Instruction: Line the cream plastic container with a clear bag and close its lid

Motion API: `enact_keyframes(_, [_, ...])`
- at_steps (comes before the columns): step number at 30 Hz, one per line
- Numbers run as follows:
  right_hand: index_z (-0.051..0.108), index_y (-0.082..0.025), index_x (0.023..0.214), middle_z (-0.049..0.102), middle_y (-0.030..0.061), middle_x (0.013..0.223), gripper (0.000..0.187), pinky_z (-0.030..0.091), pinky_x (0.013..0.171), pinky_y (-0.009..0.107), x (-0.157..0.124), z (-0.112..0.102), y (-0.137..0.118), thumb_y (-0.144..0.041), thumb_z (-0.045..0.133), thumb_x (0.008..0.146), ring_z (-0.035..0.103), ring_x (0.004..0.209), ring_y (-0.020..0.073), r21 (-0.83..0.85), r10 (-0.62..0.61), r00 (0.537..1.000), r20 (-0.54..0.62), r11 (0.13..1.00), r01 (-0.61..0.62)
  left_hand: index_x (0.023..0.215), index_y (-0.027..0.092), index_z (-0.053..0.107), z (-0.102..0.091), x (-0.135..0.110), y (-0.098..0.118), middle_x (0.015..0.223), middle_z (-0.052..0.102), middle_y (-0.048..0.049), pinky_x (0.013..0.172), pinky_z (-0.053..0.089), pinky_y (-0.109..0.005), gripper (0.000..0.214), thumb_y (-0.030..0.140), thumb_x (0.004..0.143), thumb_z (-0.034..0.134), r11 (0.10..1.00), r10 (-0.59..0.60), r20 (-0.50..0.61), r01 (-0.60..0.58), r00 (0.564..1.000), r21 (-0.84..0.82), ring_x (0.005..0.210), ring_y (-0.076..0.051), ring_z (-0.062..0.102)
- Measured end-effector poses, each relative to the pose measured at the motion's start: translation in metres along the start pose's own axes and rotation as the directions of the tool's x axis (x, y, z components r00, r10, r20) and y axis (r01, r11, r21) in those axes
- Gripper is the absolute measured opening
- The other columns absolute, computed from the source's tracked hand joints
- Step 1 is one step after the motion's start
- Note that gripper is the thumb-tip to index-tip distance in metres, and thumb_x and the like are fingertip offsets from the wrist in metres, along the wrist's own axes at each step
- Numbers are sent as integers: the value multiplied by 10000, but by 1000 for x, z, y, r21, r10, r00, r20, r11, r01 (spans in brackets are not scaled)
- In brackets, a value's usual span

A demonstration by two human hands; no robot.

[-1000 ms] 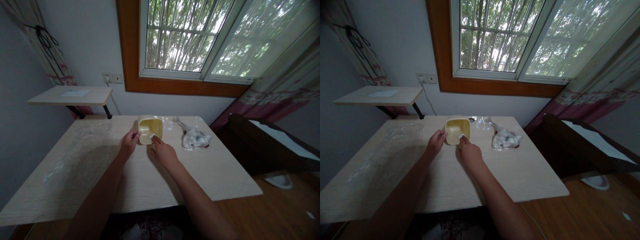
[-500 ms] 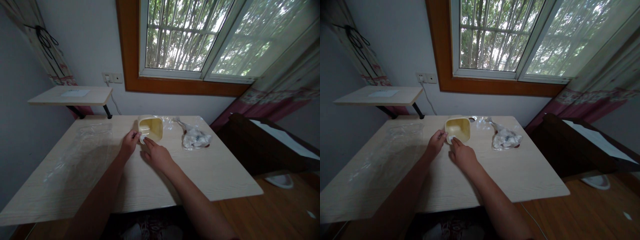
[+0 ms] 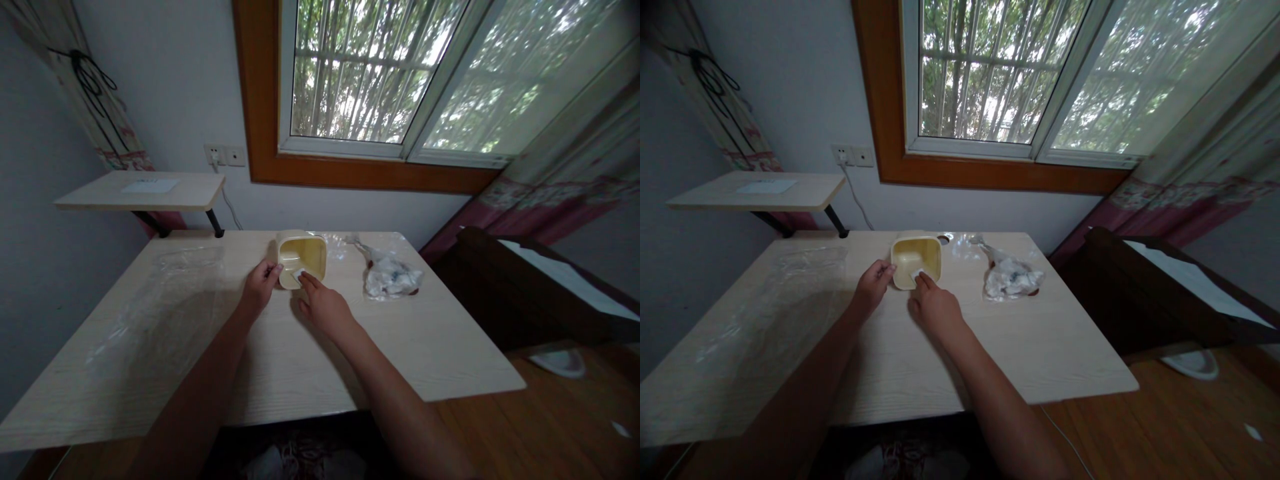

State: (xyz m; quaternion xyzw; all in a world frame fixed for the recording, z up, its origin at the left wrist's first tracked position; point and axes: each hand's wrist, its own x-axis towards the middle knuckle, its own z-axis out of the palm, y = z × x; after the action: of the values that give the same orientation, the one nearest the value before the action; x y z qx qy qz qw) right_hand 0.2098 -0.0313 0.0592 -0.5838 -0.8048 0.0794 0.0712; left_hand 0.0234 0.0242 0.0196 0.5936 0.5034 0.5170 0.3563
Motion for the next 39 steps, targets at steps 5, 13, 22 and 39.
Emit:
enact_keyframes(5, [372, -193, 1566, 374, 99, 1647, 649, 562, 989, 400, -2, 2, -15, -353, 518, 954, 648, 1236, 274, 122, -108, 994, -8, 987, 108, 804, 207, 576, 1, -2, 0, 675, 591, 23, 641, 448, -246, 323, 508, 923, 569, 1000, 3, 25, -3, 1000, 17, 662, -145, 574])
enact_keyframes(13, [351, -235, 1581, 370, 104, 1648, 629, 538, 1023, 412, -4, -5, -14, -378, 502, 988, 618, 1279, 265, 122, -89, 995, 40, 989, 84, 798, 207, 578, 0, -4, 6, 660, 599, 23, 618, 442, -242, 324, 511, 910, 572, 1000, -12, 10, 12, 1000, 23, 633, -142, 568])
enact_keyframes(22, [393, -208, 1553, 378, 126, 1640, 602, 602, 874, 425, -5, -8, 8, -345, 488, 975, 717, 1094, 289, -91, 64, 997, 32, 994, -60, 800, 201, 566, 1, -3, 8, 648, 565, 34, 588, 397, -232, 330, 516, 899, 567, 999, -11, 9, 11, 1000, 47, 609, -128, 516])
enact_keyframes(39, [382, -210, 1567, 269, 124, 1685, 576, 605, 820, 468, 1, -23, 19, -284, 370, 996, 734, 994, 289, -272, 94, 996, 9, 958, -88, 798, 209, 566, 6, -2, 6, 666, 573, 29, 610, 405, -237, 328, 525, 887, 572, 1000, -20, 60, 19, 998, 20, 637, -136, 530])
